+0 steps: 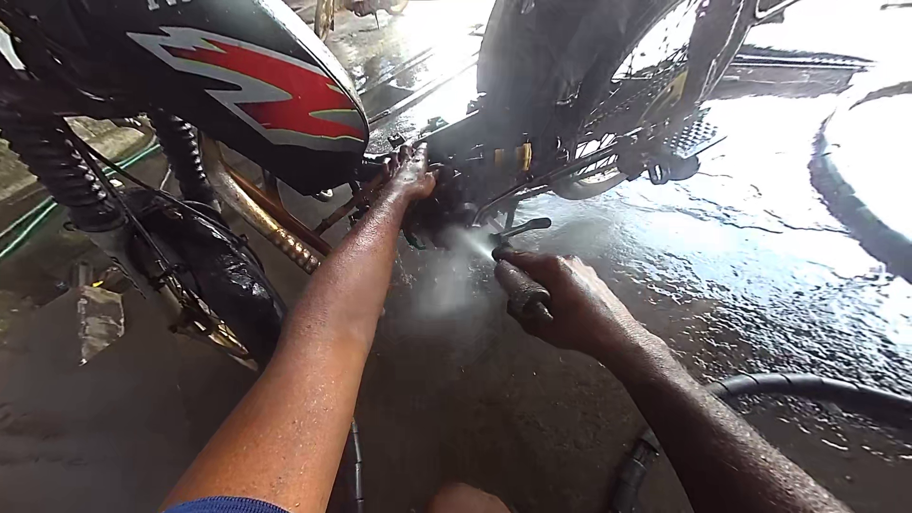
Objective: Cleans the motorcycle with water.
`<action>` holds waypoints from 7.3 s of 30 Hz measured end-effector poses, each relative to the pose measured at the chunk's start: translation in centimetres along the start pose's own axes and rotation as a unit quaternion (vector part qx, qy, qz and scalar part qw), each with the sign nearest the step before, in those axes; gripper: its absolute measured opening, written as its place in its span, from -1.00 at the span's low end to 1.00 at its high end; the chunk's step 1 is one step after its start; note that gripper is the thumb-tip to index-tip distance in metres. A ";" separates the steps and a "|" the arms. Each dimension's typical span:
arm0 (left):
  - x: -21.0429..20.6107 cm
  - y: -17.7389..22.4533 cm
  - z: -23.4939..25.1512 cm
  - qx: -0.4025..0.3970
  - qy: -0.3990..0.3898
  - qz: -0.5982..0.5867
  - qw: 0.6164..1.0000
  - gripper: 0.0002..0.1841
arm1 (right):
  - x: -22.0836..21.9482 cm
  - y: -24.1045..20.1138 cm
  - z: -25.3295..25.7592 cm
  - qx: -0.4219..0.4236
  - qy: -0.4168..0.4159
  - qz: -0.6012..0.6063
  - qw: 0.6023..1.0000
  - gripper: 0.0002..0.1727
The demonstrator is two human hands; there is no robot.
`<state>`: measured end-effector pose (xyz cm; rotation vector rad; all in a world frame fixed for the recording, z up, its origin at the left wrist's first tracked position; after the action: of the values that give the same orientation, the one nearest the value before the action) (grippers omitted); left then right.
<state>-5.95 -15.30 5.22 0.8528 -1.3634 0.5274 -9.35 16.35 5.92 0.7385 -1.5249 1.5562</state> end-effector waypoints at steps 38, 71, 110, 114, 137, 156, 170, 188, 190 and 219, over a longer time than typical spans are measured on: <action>-0.4 -0.1 -0.3 -0.018 0.089 0.019 0.996 -0.32 | 4.9 3.9 8.2 0.020 0.051 0.044 0.998 -0.44; 0.2 -0.3 -0.4 -0.018 0.049 0.069 0.996 -0.32 | 2.3 17.5 1.6 0.034 0.180 0.305 0.935 -0.34; 0.4 -1.7 1.1 0.030 0.021 0.058 0.998 -0.31 | 0.1 17.0 0.9 0.055 0.143 0.341 0.927 -0.30; 0.3 -1.5 0.9 0.022 0.021 0.050 0.998 -0.31 | 0.0 17.4 0.9 0.041 0.133 0.331 0.933 -0.29; 0.2 -2.6 1.4 0.053 0.009 0.064 0.997 -0.29 | -0.2 18.0 0.3 0.034 0.108 0.316 0.942 -0.29; 0.4 -1.8 0.8 0.050 0.018 0.076 0.996 -0.26 | -3.4 21.8 1.0 -0.083 0.001 0.285 0.955 -0.58; 0.3 -1.7 0.4 0.063 0.010 0.094 0.993 -0.25 | -4.7 26.1 3.7 0.023 0.080 0.518 0.852 -0.47; 0.4 -1.6 0.2 0.082 0.002 0.090 0.993 -0.25 | -9.4 24.4 4.2 -0.049 -0.106 0.364 0.924 -0.41; 0.3 -2.0 0.2 0.082 -0.001 0.090 0.993 -0.24 | -7.0 23.1 4.3 -0.019 -0.067 0.371 0.926 -0.37; -0.5 0.5 -0.6 0.145 -0.251 0.106 0.951 0.00 | 12.0 11.7 -1.2 -0.201 -0.041 0.368 0.907 -0.38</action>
<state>-6.08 -14.47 4.89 1.1371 -1.8883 0.7216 -25.16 20.07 10.11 -0.0392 -2.2564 1.6318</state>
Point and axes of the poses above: each hand's wrist, its own z-axis towards the middle knuckle, its own x-axis out of the back of the hand, y = z × x, the point moved 10 cm from there along z, towards the middle knuckle, and after that the axes turned 5 degrees about -y, right-handed, at the moved point
